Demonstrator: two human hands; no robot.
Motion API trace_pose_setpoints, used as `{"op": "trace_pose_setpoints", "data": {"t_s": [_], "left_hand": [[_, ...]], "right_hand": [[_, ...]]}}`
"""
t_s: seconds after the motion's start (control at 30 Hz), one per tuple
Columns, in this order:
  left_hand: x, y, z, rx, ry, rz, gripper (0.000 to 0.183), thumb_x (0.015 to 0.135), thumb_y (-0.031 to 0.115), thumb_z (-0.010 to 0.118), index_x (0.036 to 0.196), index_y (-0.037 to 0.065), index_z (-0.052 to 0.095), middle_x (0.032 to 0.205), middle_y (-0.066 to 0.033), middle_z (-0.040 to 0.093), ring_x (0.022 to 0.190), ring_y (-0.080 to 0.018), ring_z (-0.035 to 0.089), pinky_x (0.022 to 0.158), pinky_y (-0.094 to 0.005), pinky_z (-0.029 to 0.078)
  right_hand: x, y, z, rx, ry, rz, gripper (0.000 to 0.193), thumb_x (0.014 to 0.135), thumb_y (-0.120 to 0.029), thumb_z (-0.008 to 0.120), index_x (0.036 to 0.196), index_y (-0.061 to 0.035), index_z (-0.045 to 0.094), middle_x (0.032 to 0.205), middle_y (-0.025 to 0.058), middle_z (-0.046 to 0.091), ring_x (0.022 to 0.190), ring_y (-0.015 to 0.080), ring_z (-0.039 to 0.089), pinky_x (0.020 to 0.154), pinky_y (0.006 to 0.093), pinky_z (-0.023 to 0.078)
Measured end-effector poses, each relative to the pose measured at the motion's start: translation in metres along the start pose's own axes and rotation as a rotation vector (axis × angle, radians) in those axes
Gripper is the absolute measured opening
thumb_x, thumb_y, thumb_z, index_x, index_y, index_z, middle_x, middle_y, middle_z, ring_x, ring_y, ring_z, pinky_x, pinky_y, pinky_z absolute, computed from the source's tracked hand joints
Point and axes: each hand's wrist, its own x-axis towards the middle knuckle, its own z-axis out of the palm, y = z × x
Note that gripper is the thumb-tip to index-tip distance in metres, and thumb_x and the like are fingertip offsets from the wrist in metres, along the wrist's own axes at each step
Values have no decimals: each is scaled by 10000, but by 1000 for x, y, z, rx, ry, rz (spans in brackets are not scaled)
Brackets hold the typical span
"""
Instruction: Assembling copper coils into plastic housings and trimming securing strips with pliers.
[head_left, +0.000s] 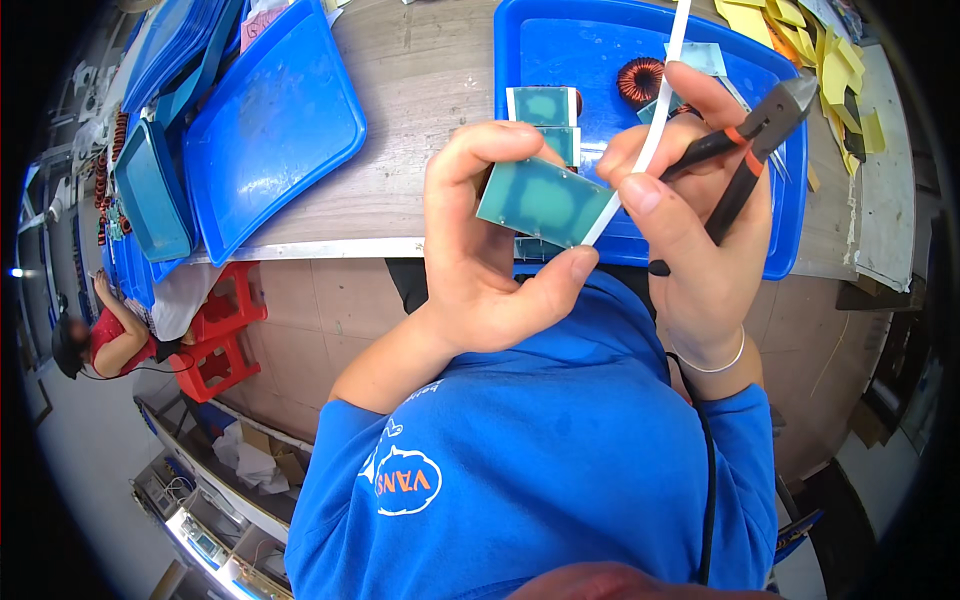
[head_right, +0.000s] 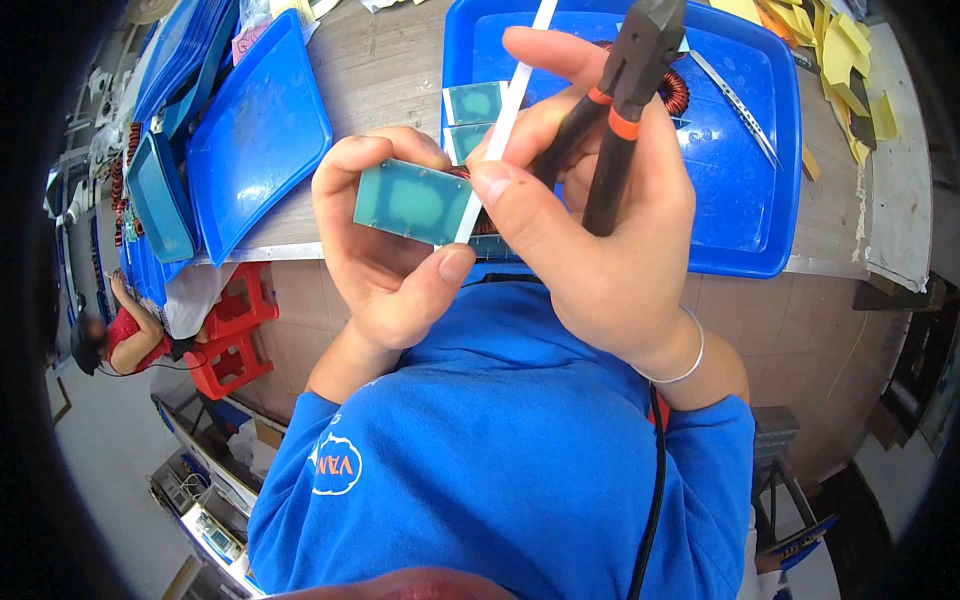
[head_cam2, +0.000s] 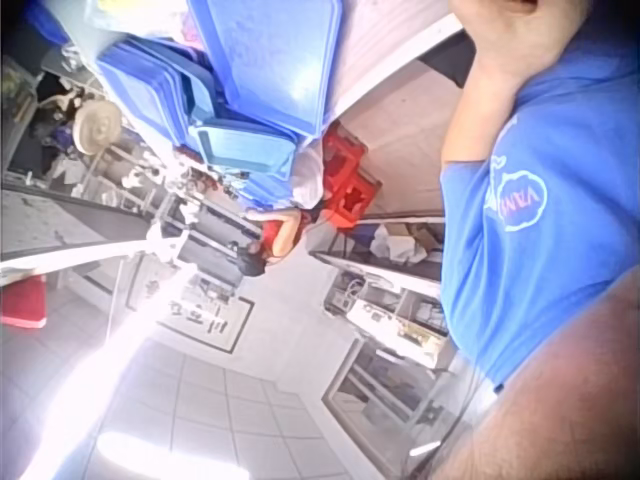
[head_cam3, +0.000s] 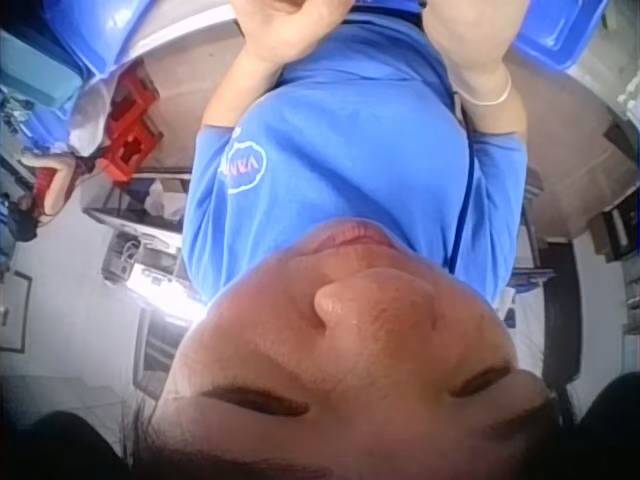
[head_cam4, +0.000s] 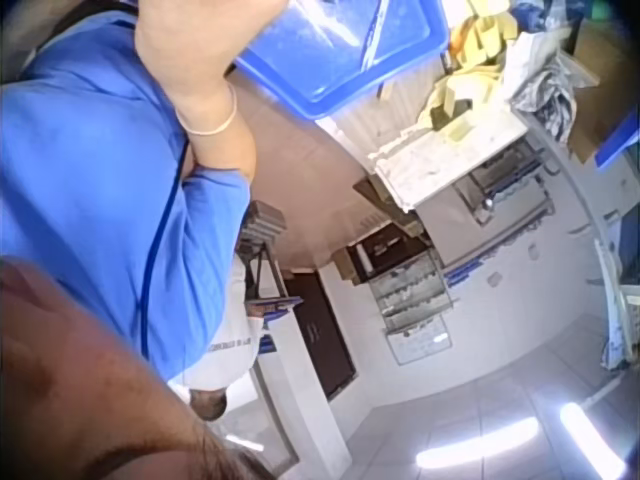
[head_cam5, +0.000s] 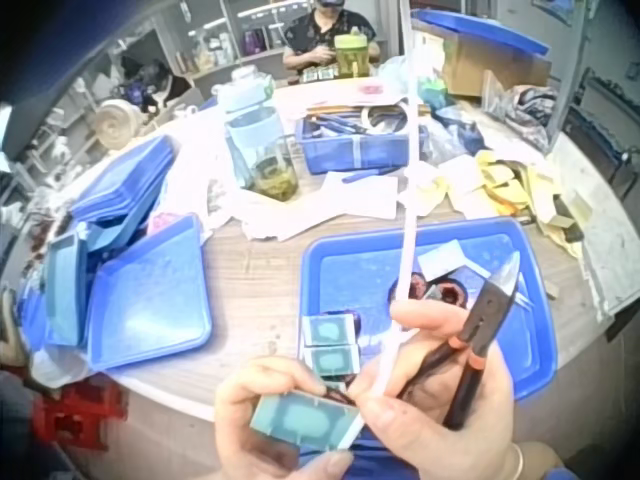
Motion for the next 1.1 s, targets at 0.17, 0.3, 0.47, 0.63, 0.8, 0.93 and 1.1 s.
{"op": "trace_pose_setpoints", "data": {"t_s": [0.17,0.3,0.47,0.63,0.8,0.93,1.1], "left_hand": [[2,-1,0,-30,-65,17,669,633,-32,665,1199,14,311,1077,-122,393,920,-170,474,805,-292,402],[1,0,2,-59,-21,-15,658,628,-34,663,1186,17,319,1074,-123,396,922,-171,472,806,-291,400],[2,0,1,-70,-30,-20,653,627,-38,658,1184,18,322,1044,-121,417,913,-168,470,797,-286,399],[4,1,-4,-89,-51,5,661,623,-34,659,1187,19,318,1011,-120,442,901,-164,469,789,-282,396],[9,9,-16,-301,80,-106,579,655,-6,661,1136,42,340,985,-129,467,845,-151,494,753,-256,414],[13,7,-30,-132,101,1,483,663,-34,654,1055,52,385,946,-125,483,803,-137,496,705,-248,430],[15,6,-31,-59,29,81,451,656,-40,652,1025,46,406,920,-118,484,809,-139,493,707,-250,427]], "right_hand": [[2,-1,-7,26,-33,-26,526,761,-6,563,1241,65,359,801,51,578,812,176,579,748,290,452],[2,1,-7,28,-39,-31,524,761,5,560,1241,66,359,804,52,579,822,174,579,743,282,452],[3,3,-8,-46,-38,-61,511,768,18,550,1241,63,362,798,51,575,835,172,578,751,277,457],[4,-2,-2,-176,-57,-99,523,780,7,532,1260,61,332,808,60,578,840,162,575,763,275,458],[4,-9,-17,-428,-111,-106,512,778,-47,560,1239,28,350,959,117,588,844,139,534,752,230,398],[-1,-21,-32,-702,-344,-111,354,664,-24,646,1012,-23,581,919,110,592,827,214,577,720,293,452],[-6,-19,-26,-788,-455,-108,361,619,-5,646,977,-37,612,894,106,595,807,246,575,718,313,454]]}}
